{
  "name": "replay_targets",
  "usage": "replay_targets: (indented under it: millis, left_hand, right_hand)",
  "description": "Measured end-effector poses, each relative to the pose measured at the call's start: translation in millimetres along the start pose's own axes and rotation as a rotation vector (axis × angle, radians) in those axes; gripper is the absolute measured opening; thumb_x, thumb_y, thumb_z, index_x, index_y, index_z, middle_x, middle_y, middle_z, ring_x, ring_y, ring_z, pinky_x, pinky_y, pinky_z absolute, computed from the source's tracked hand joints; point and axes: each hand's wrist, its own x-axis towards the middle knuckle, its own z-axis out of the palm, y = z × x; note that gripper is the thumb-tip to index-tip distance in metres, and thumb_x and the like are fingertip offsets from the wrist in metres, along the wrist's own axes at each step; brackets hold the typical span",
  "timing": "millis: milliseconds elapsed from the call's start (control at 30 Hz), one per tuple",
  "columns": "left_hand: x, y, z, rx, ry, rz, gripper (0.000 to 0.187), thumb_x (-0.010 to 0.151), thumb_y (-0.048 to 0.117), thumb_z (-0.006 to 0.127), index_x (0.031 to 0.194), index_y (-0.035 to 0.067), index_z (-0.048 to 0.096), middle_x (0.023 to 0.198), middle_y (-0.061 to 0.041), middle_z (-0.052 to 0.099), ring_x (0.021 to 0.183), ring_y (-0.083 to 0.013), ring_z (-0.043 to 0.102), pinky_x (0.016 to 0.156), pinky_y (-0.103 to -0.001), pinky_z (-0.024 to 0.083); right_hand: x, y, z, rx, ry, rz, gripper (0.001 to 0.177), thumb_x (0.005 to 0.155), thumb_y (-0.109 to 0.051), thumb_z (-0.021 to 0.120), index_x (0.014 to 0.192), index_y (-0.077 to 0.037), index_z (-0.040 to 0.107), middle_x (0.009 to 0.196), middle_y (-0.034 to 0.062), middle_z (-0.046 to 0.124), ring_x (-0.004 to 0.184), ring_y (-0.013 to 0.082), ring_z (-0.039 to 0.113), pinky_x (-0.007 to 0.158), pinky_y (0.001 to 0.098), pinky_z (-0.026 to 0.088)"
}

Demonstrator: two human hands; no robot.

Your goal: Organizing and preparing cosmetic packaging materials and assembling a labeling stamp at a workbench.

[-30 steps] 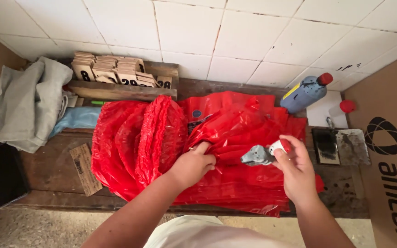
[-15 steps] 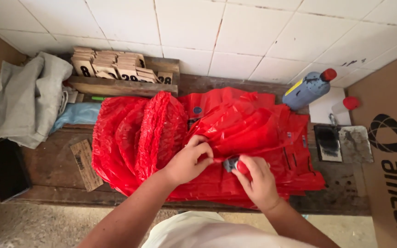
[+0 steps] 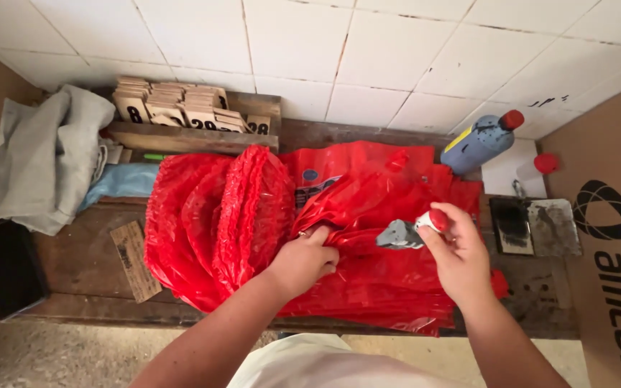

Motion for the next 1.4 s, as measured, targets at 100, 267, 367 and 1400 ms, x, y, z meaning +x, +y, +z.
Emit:
replay_targets:
  millis: [100,267,367,1400]
  left_hand:
    - [0.7,-5.0,-4.8,-0.164,-0.015,-0.044,0.017,0.096,0.038,0.069,0.11,0.029,0.073,0.135,-0.004,0.051,0.119,-0.0568,0.059,0.095,-0.052,0.06]
    - [-11.2,8.8,-43.4,-0.518,0.161,-0.047,0.006,0.1,0.017,0.059,0.102,0.012,0.058,0.133,-0.011,0.046,0.084,-0.0426,0.066,0.077,-0.052,0.05]
    - [-12.3,8.0,-46.4,-0.601,0.197,-0.071,0.005,0.102,0.014,0.055,0.103,0.009,0.055,0.122,-0.01,0.046,0.083,-0.0375,0.063,0.078,-0.048,0.049]
    - [-3.0,11.1,-48.1,-0.372,0.146,-0.046,0.014,0.103,0.024,0.055,0.107,0.01,0.056,0.122,-0.014,0.046,0.072,-0.0496,0.063,0.063,-0.061,0.048]
  right_hand:
    - [-9.9,5.8,-11.2,-0.004,0.018,-0.037,0.044,0.093,-0.004,0.073,0.135,-0.006,0.063,0.108,0.0199,0.072,0.098,0.0202,0.068,0.092,0.0376,0.059]
    - [-52.4,15.9,-6.3,-0.311,-0.038,-0.153,0.041,0.09,-0.018,0.072,0.129,-0.008,0.064,0.116,0.0109,0.073,0.095,0.0197,0.071,0.078,0.027,0.056]
    - [-56.2,31.9,13.4,-0.399,-0.103,-0.432,0.043,0.086,-0.024,0.079,0.122,-0.005,0.066,0.118,0.0117,0.073,0.106,0.0255,0.07,0.096,0.0346,0.054]
    - [-61.7,18.9,-14.6,-0.183,-0.018,-0.002,0.048,0.087,-0.014,0.07,0.135,-0.01,0.061,0.129,0.01,0.071,0.108,0.0197,0.074,0.083,0.0281,0.064]
